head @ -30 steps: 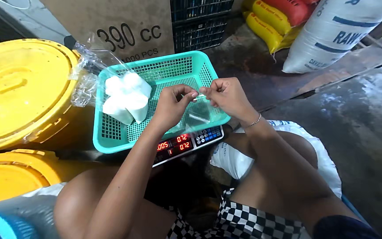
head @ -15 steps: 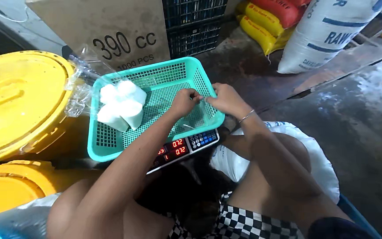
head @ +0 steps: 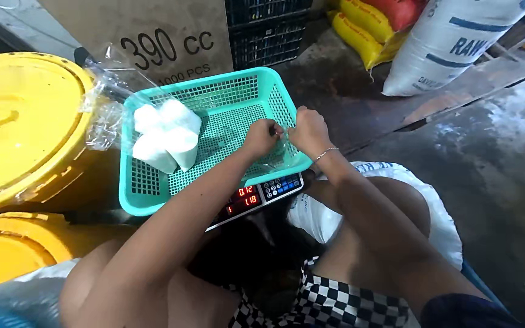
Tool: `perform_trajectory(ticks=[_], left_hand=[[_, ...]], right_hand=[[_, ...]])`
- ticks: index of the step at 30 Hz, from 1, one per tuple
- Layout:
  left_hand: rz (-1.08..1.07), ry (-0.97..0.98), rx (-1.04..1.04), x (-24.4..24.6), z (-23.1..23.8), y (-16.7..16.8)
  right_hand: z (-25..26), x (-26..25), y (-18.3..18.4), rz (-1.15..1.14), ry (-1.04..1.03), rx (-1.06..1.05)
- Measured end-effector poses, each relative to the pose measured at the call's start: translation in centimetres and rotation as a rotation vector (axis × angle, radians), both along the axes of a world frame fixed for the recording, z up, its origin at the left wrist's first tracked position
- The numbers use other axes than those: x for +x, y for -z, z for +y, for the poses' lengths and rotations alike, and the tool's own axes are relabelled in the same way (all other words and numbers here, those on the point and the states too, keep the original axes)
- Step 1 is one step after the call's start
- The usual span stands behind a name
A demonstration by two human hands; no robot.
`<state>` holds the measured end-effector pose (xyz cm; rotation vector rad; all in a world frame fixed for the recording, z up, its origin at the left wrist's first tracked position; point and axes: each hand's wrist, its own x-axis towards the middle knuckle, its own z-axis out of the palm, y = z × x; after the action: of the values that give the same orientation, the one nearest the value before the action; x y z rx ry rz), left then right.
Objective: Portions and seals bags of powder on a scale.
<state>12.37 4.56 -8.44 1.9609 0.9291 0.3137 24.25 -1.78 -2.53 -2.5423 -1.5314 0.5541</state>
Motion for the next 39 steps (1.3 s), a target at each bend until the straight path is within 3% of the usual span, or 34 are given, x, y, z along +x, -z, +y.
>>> perform_trajectory(ticks=[12,17,20,23,26,31,34,39], left_hand=[[0.058,0.006,0.021,-0.1,0.5,-0.7],[0.007,0.031,0.121,-3.0,0.7,-3.7],[0.047,0.008,0.124,-6.0,1.7,-3.5],[0.215,-0.209,0.101,-9.1,2.2,-3.3],[0.283,-0.340,0.248,-13.0,2.9,-4.0],[0.230,-0.411,0.405,-19.3,4.5,-3.0],[0.246,-0.396,0.464,-20.1,4.6,-3.0],[0.375,-0.387,0.530,-20.4,4.2,-3.0]], right_hand=[[0.0,1.2,0.5,0.086,-0.037,0.025],[-0.9,3.7,-0.5,0.288,-0.168,0.307],[-1.1,3.6,-1.2,0.377,-0.202,0.477],[-0.9,2.9,-0.7,0.437,-0.207,0.429],[-0.8,2.5,-0.5,0.407,-0.230,0.386],[-0.6,2.5,0.3,0.284,-0.274,0.376],[-0.4,2.1,0.5,0.184,-0.211,0.292],[-0.6,2.3,0.2,0.248,-0.126,0.133]])
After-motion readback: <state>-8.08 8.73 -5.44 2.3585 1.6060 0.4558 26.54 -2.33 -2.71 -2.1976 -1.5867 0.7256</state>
